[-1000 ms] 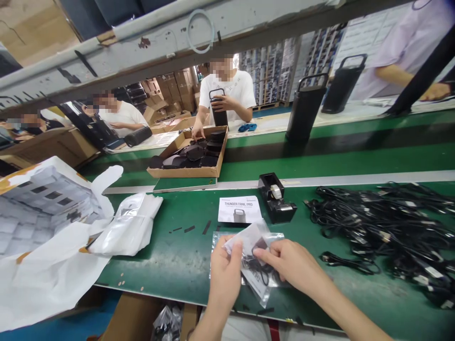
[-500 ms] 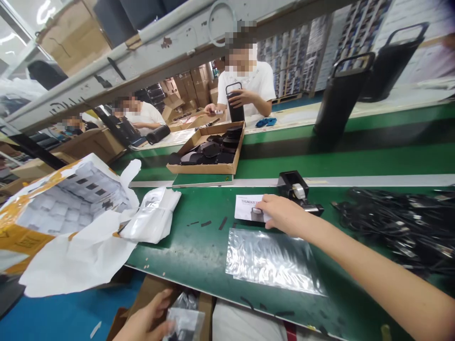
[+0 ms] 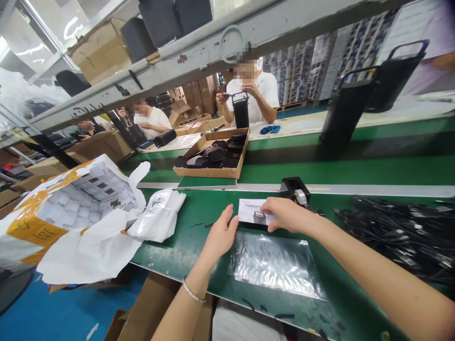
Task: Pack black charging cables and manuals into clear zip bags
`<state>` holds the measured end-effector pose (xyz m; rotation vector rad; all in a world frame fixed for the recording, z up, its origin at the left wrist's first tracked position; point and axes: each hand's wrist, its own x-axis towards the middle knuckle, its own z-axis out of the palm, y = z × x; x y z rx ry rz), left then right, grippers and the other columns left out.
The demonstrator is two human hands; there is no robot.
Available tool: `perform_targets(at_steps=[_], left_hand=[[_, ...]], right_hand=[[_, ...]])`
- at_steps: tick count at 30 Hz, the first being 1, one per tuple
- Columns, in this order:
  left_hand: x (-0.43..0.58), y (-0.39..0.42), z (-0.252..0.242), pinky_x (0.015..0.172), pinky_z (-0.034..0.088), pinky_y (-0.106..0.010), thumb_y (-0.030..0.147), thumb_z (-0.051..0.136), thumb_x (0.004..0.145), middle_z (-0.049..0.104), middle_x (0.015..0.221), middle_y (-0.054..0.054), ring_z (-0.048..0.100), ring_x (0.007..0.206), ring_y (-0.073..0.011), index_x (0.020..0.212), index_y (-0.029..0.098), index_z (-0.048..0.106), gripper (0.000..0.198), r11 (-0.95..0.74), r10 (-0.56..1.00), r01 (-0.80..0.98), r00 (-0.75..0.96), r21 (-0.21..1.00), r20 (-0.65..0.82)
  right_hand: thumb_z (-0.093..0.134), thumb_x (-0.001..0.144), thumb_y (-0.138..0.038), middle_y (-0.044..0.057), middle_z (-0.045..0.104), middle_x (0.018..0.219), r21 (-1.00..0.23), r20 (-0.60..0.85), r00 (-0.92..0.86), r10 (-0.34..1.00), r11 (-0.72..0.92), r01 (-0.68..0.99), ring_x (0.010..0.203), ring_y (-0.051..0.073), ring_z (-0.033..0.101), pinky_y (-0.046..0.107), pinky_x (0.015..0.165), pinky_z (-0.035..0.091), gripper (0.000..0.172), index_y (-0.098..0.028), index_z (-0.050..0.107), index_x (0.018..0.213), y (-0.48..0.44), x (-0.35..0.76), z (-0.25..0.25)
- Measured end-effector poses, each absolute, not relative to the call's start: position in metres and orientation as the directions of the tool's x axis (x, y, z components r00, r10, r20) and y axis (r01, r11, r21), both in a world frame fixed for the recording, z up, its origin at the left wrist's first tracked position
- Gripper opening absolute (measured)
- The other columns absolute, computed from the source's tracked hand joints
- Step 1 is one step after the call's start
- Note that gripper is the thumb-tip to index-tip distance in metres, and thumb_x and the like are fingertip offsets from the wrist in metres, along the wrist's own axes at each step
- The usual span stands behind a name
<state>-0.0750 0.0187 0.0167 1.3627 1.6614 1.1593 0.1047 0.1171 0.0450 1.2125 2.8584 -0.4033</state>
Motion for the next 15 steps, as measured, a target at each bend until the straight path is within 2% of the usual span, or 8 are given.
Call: perform_targets(at_steps=[4, 5, 6, 8, 10, 12, 15], left_hand=[[-0.051, 0.028, 0.025, 0.108, 0.016, -0.049, 0.025, 0.057, 0.079, 0.062, 0.12, -0.009, 0.05, 0.116, -0.0292, 0.117, 0.023, 0.057, 0.038, 0.013, 0.968, 0.467, -0.226, 0.884, 0.105], [-0.047, 0.029, 0.028, 0.107, 0.015, -0.049, 0.024, 0.057, 0.079, 0.063, 0.117, -0.008, 0.051, 0.115, -0.0291, 0.117, 0.024, 0.057, 0.038, 0.0, 0.961, 0.512, -0.238, 0.859, 0.142], [-0.044, 0.03, 0.03, 0.106, 0.019, -0.049, 0.023, 0.058, 0.078, 0.064, 0.114, -0.007, 0.053, 0.112, -0.0285, 0.118, 0.024, 0.055, 0.04, -0.011, 0.951, 0.555, -0.251, 0.832, 0.18], [-0.04, 0.035, 0.031, 0.095, 0.035, -0.044, 0.02, 0.062, 0.074, 0.066, 0.104, -0.007, 0.059, 0.098, -0.0254, 0.12, 0.023, 0.051, 0.048, -0.019, 0.929, 0.599, -0.286, 0.801, 0.236], [-0.04, 0.043, 0.029, 0.078, 0.044, -0.035, 0.016, 0.066, 0.068, 0.065, 0.089, -0.003, 0.061, 0.077, -0.0196, 0.12, 0.021, 0.049, 0.055, -0.021, 0.916, 0.536, -0.328, 0.844, 0.231], [-0.043, 0.049, 0.027, 0.067, 0.045, -0.028, 0.015, 0.067, 0.066, 0.061, 0.075, 0.002, 0.058, 0.063, -0.0142, 0.117, 0.02, 0.05, 0.054, -0.033, 0.914, 0.433, -0.351, 0.901, 0.202], [-0.049, 0.046, 0.029, 0.06, 0.045, -0.024, 0.021, 0.065, 0.07, 0.058, 0.067, 0.004, 0.057, 0.06, -0.0121, 0.111, 0.018, 0.052, 0.043, -0.045, 0.923, 0.318, -0.35, 0.947, 0.162]], right_hand=[[0.077, 0.057, -0.018, 0.009, 0.066, 0.091, -0.235, -0.06, -0.71, 0.702, 0.681, 0.693, 0.086, 0.026, 0.062, 0.028, 0.068, 0.046, 0.031, -0.016, 0.069, 0.087, 0.112, 0.106, 0.041], [0.077, 0.057, -0.018, 0.009, 0.066, 0.09, -0.239, -0.048, -0.71, 0.703, 0.682, 0.691, 0.085, 0.027, 0.062, 0.029, 0.068, 0.046, 0.031, -0.016, 0.069, 0.087, 0.112, 0.106, 0.039], [0.077, 0.057, -0.018, 0.009, 0.066, 0.089, -0.244, -0.036, -0.709, 0.704, 0.682, 0.69, 0.085, 0.027, 0.062, 0.029, 0.067, 0.046, 0.031, -0.016, 0.069, 0.087, 0.112, 0.106, 0.038], [0.077, 0.057, -0.017, 0.009, 0.066, 0.087, -0.258, -0.013, -0.708, 0.706, 0.681, 0.685, 0.082, 0.027, 0.063, 0.03, 0.065, 0.047, 0.03, -0.016, 0.069, 0.086, 0.111, 0.106, 0.037], [0.077, 0.057, -0.016, 0.009, 0.066, 0.087, -0.275, 0.022, -0.698, 0.715, 0.676, 0.684, 0.082, 0.027, 0.063, 0.031, 0.067, 0.049, 0.034, -0.016, 0.068, 0.09, 0.106, 0.108, 0.038], [0.075, 0.062, -0.015, 0.011, 0.065, 0.098, -0.29, 0.085, -0.671, 0.736, 0.663, 0.69, 0.091, 0.029, 0.062, 0.035, 0.075, 0.048, 0.042, -0.017, 0.063, 0.102, 0.093, 0.113, 0.038], [0.061, 0.078, -0.024, 0.016, 0.052, 0.123, -0.342, 0.241, -0.531, 0.812, 0.583, 0.737, 0.11, 0.031, 0.052, 0.042, 0.089, 0.043, 0.05, -0.017, 0.046, 0.125, 0.065, 0.127, 0.035]])
